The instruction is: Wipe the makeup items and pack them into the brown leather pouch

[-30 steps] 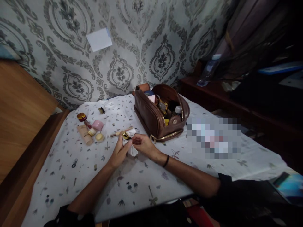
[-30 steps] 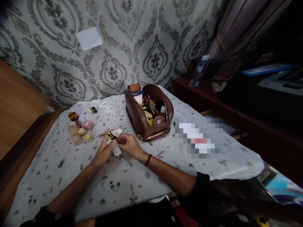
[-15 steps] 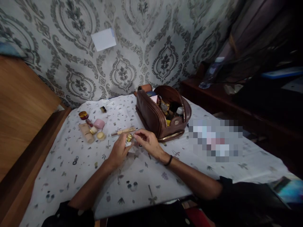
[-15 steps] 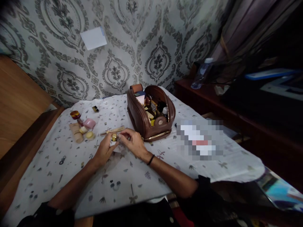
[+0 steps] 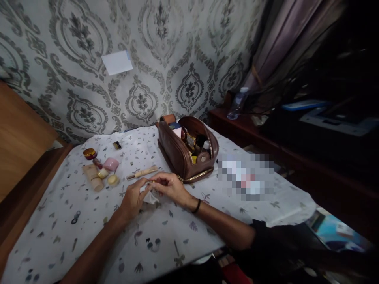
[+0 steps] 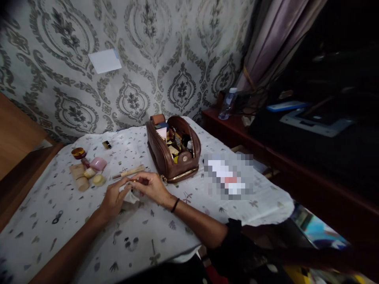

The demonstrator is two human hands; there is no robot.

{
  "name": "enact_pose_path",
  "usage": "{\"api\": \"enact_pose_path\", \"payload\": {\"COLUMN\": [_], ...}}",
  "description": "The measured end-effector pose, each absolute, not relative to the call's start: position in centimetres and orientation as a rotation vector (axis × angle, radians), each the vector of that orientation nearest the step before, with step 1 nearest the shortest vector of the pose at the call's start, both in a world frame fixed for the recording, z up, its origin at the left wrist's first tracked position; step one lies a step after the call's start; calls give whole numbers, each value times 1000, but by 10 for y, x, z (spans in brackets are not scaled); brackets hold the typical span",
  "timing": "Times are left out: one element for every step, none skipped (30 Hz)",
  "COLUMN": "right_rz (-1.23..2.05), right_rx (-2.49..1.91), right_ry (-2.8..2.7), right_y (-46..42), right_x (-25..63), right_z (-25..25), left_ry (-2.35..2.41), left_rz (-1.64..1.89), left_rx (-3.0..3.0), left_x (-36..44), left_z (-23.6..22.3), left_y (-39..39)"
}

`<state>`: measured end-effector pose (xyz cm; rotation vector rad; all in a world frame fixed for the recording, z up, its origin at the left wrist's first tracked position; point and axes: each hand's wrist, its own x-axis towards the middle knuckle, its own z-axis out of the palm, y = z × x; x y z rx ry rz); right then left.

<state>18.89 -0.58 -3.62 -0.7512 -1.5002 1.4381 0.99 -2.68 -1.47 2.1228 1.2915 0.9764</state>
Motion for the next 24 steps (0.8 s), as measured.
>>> {"api": "enact_pose_path", "payload": {"right_rz": [1437, 1421, 1391, 1342, 1273, 1190, 1104, 1022, 960, 920, 897, 881, 863, 843, 822, 803, 793, 795, 816, 850, 896, 947, 995, 1030], "right_rx": [-750, -752, -754, -752, -748, -739, -723, -704, -687, -673, -665, -663, -663, -664, -663, -660, -660, -669, -690, -718, -750, -781, -803, -815], "right_ry": [-1490, -1490, -1504, -1533, -1573, -1619, -1662, -1696, -1721, -1738, -1755, -1771, -1785, -1796, -1803, -1805, -1802, -1792, -1774, -1748, -1714, -1673, -1632, -1597], "right_y": [-7, -9, -10, -13, -15, -17, -18, -20, -21, -21, -21, -21, -21, -21, -22, -22, -23, -25, -27, -29, -32, -35, -37, -40], "right_x": [189, 188, 189, 189, 191, 192, 194, 197, 200, 203, 206, 210, 213, 217, 220, 224, 227, 229, 231, 233, 235, 237, 239, 240], "right_z": [-35, -33, -31, -27, -23, -19, -14, -10, -7, -4, -3, -2, -2, -2, -3, -4, -4, -4, -3, -1, 1, 4, 8, 12], "left_ry": [1321, 1359, 1401, 1436, 1459, 1466, 1462, 1451, 1433, 1412, 1391, 1372, 1357, 1345, 1337, 1329, 1325, 1324, 1332, 1345, 1362, 1376, 1382, 1378], "left_rz": [1021, 1075, 1131, 1178, 1214, 1243, 1269, 1286, 1297, 1302, 1295, 1263, 1203, 1121, 1023, 922, 842, 797, 790, 815, 861, 919, 975, 1026], "left_rx": [2067, 2001, 1928, 1848, 1765, 1684, 1607, 1536, 1470, 1402, 1333, 1265, 1203, 1147, 1102, 1074, 1070, 1100, 1171, 1288, 1445, 1625, 1812, 1987], "left_x": [11, 11, 11, 12, 12, 13, 14, 16, 19, 23, 28, 33, 38, 44, 48, 53, 56, 59, 61, 63, 64, 65, 65, 66], "left_z": [-13, -12, -11, -11, -11, -10, -9, -8, -6, -3, 0, 3, 6, 9, 11, 13, 14, 16, 18, 21, 25, 29, 33, 37], "left_y": [-27, -27, -26, -26, -25, -24, -23, -23, -23, -23, -23, -24, -25, -25, -26, -26, -26, -27, -27, -27, -27, -27, -27, -27]}}
